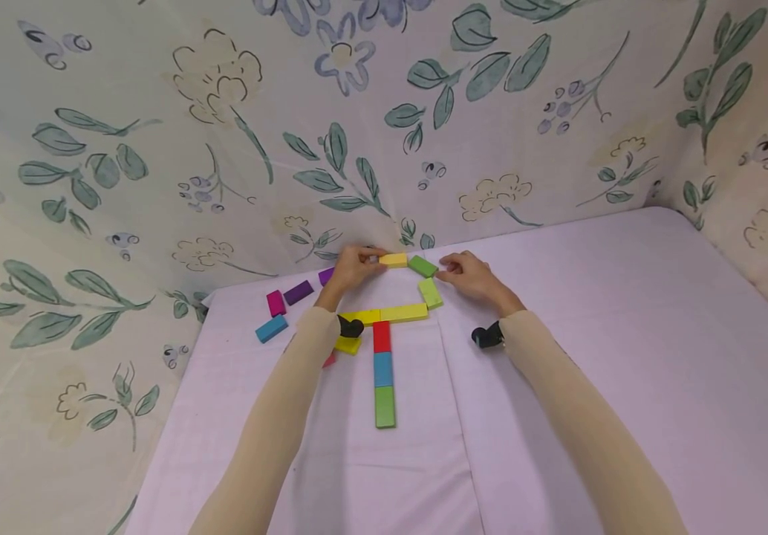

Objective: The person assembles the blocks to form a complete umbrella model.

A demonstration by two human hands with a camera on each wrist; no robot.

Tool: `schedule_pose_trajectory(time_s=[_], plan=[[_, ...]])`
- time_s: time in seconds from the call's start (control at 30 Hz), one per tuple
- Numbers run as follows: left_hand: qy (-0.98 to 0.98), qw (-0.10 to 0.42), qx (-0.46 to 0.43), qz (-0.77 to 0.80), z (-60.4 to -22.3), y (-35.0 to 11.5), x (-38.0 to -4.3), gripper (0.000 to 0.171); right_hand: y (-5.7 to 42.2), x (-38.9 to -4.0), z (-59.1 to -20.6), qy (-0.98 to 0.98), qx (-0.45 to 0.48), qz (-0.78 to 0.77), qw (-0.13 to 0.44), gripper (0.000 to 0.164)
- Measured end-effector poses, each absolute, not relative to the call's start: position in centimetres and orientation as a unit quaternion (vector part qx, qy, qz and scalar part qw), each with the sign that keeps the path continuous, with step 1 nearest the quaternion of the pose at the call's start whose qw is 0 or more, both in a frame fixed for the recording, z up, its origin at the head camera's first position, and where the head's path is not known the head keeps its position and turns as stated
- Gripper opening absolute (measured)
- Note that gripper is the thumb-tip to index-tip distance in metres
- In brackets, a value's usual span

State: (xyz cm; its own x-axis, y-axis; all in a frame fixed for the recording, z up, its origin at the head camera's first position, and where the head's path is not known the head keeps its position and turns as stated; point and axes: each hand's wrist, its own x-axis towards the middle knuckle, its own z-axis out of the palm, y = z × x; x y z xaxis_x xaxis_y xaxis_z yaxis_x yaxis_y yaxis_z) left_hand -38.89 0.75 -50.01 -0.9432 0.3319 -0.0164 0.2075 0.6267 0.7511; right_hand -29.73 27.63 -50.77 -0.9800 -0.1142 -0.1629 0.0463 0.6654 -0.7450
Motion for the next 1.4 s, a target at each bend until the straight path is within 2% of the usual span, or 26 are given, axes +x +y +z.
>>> schedule_pose_trajectory(time_s=[0.67, 0.8, 1.07, 1.27, 1.4], plan=[[0.898, 0.068, 0.150, 0.408, -49.3, -0.7, -38.9, 0.029, 26.5, -30.1, -50.5, 0.909, -0.023, -0.402, 0.105, 0.055], [0.890, 0.070, 0.159, 0.421, -48.5, -2.3, -38.7, 0.034, 27.0, -30.0, -50.5, 0.910, -0.021, -0.401, 0.100, 0.055], [0.896, 0.038, 0.132, 0.423, -47.7, -7.4, -38.4, 0.039, 27.5, -29.8, -50.7, 0.912, -0.011, -0.398, 0.101, 0.055], [0.914, 0.051, 0.074, 0.396, -48.1, -10.0, -38.1, 0.043, 27.5, -29.7, -50.7, 0.911, -0.018, -0.399, 0.104, 0.056], [0.920, 0.052, 0.069, 0.381, -48.7, -10.8, -37.9, 0.043, 27.4, -29.8, -50.7, 0.911, -0.023, -0.399, 0.103, 0.056]])
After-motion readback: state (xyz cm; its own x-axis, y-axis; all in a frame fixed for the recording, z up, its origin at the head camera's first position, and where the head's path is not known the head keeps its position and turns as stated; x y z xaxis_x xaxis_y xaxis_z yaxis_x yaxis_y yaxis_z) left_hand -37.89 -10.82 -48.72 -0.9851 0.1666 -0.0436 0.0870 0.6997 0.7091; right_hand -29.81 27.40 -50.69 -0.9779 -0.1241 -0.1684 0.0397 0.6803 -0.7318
